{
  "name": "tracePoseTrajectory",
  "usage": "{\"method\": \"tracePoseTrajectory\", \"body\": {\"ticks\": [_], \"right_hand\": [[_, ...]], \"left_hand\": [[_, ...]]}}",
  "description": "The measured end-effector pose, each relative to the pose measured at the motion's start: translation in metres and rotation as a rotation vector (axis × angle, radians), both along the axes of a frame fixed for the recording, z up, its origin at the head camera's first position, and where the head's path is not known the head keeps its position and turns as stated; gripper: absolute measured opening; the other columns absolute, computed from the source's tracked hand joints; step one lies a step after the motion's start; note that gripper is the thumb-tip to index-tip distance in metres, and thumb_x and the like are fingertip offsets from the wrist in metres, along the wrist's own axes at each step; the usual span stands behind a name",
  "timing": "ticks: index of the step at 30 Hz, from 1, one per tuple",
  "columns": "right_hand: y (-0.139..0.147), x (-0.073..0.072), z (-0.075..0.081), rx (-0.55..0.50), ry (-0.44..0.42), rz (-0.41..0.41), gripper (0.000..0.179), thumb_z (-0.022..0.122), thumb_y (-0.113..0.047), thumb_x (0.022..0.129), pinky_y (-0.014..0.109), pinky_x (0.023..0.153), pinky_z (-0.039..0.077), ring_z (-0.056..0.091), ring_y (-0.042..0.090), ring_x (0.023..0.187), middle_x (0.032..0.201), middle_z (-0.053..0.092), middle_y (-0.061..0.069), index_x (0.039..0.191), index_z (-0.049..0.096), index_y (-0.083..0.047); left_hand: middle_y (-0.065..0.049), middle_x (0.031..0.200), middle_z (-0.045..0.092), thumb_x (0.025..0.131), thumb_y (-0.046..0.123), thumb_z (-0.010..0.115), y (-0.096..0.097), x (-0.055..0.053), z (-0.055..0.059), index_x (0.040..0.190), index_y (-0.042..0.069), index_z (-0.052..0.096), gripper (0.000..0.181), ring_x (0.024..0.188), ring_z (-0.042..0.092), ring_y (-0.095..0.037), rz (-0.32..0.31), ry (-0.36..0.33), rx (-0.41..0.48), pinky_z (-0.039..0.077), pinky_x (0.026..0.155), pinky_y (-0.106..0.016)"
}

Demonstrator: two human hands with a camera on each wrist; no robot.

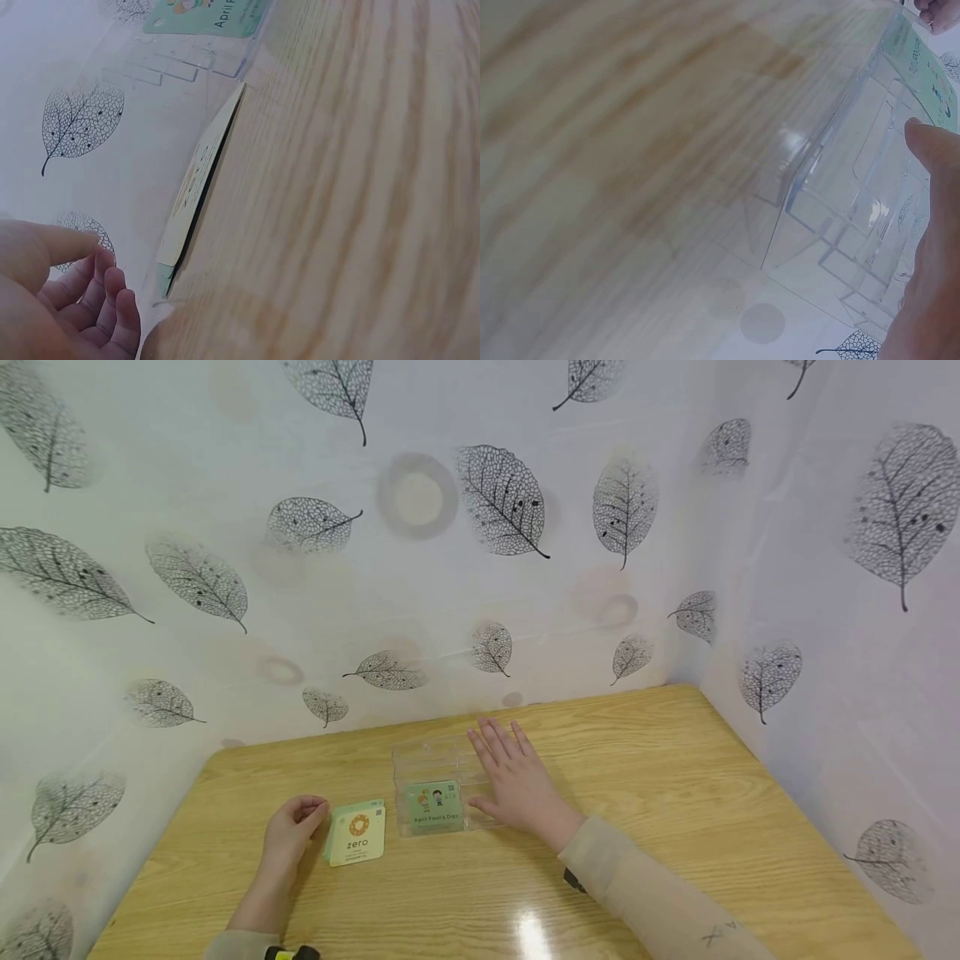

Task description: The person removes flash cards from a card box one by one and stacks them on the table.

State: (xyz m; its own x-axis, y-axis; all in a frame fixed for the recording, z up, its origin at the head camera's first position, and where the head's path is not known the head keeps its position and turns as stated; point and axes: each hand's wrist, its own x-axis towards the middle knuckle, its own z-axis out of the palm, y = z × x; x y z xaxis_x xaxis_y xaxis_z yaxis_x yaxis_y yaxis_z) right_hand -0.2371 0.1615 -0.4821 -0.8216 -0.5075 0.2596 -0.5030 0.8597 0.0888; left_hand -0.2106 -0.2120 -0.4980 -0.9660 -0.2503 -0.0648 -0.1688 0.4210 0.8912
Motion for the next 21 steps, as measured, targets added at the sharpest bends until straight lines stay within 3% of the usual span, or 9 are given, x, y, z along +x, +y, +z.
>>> {"method": "tracePoseTrajectory", "body": {"ticks": [12, 21], "right_hand": [[0.000, 0.001, 0.002, 0.009, -0.014, -0.010, 0.105, 0.059, -0.069, 0.098, 0.057, 0.135, 0.009, 0.017, 0.037, 0.165, 0.177, 0.016, 0.019, 0.170, 0.015, -0.005], [-0.001, 0.000, 0.003, 0.001, -0.027, -0.011, 0.105, 0.060, -0.069, 0.098, 0.057, 0.135, 0.009, 0.016, 0.038, 0.165, 0.177, 0.016, 0.020, 0.169, 0.016, -0.005]], "left_hand": [[-0.005, 0.104, 0.069, 0.106, 0.012, 0.064, 0.003, 0.000, 0.004, 0.124, -0.007, 0.065, 0.027, 0.084, 0.056, -0.005, -0.001, 0.007, 0.017, 0.049, 0.066, -0.017], [-0.010, 0.100, 0.071, 0.105, 0.007, 0.065, 0.012, 0.001, 0.009, 0.119, -0.011, 0.066, 0.024, 0.080, 0.057, -0.002, -0.013, 0.056, 0.033, 0.051, 0.068, -0.013]]}}
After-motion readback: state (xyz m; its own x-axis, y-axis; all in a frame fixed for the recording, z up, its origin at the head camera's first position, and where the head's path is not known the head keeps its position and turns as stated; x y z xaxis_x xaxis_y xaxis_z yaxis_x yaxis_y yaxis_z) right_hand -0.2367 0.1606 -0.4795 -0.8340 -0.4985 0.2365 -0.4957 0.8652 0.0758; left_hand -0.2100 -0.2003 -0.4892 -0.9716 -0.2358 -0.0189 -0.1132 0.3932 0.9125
